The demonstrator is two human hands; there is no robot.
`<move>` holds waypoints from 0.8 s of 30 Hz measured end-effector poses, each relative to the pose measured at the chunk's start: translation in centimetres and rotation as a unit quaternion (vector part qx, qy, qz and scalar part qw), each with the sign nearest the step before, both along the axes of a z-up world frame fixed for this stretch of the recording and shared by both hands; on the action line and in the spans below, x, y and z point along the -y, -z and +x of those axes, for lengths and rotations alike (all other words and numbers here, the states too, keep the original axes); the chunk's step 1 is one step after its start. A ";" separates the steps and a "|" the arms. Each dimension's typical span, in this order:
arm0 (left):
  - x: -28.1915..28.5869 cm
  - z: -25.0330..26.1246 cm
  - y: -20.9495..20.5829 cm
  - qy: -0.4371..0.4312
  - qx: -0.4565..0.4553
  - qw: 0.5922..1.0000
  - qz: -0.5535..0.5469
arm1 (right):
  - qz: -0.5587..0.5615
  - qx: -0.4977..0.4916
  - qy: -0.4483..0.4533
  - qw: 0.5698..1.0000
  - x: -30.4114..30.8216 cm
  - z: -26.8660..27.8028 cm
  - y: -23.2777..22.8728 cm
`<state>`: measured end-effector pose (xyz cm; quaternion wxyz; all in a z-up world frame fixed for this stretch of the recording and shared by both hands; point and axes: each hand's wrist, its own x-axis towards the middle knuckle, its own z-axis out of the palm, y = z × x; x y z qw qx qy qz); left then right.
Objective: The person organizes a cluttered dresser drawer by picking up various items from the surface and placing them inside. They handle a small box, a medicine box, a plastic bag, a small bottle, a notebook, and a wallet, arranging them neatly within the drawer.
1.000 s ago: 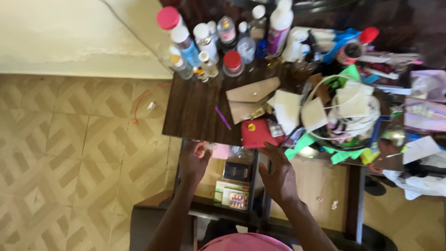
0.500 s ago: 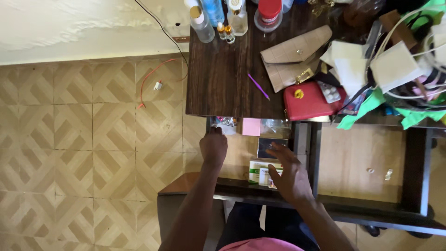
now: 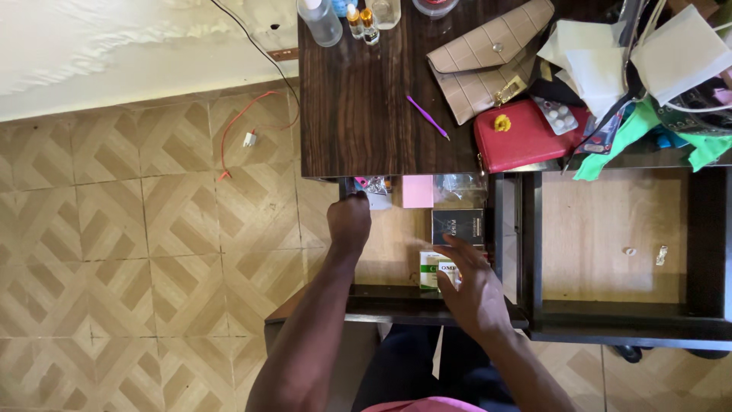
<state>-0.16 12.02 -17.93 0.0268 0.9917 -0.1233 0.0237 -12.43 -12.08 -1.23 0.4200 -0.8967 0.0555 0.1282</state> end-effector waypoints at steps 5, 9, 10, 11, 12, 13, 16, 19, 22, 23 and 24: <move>-0.1 0.1 0.3 0.004 0.008 1.000 -0.021 | -0.029 0.019 -0.015 0.999 0.1 -0.9 0.7; 0.0 0.2 0.2 0.015 0.023 0.998 -0.056 | -0.031 0.003 -0.022 0.999 0.2 -1.4 0.7; 0.1 0.2 0.1 0.013 0.026 0.997 -0.066 | -0.027 0.000 -0.019 0.999 0.2 -1.5 0.7; 0.1 0.2 0.0 0.008 0.010 0.998 -0.061 | -0.023 -0.004 -0.016 1.000 0.1 -1.5 0.6; 0.1 0.2 -0.1 0.003 -0.007 0.998 -0.056 | -0.019 -0.008 -0.013 1.000 0.1 -1.7 0.6; 0.2 0.1 -0.2 -0.002 -0.023 0.998 -0.050 | -0.018 -0.009 -0.015 1.000 0.1 -1.8 0.6; 0.2 0.3 -1.0 -0.014 -0.075 0.997 -0.027 | -0.020 -0.003 -0.019 1.000 0.3 -1.8 1.0; 0.5 0.2 -2.5 -0.058 -0.112 0.992 -0.031 | -0.006 -0.008 -0.014 1.000 0.6 -1.7 1.3; 1.7 -1.0 -5.2 -0.091 -0.105 0.990 -0.025 | 0.019 0.008 0.000 1.000 1.6 -0.8 0.6; 2.4 -1.8 -6.4 -0.091 -0.088 0.990 -0.058 | 0.008 0.043 0.001 0.999 2.1 -0.5 -0.1; 3.2 -2.2 -7.8 -0.089 -0.068 0.990 -0.091 | -0.002 0.080 0.003 0.997 2.5 0.2 -0.8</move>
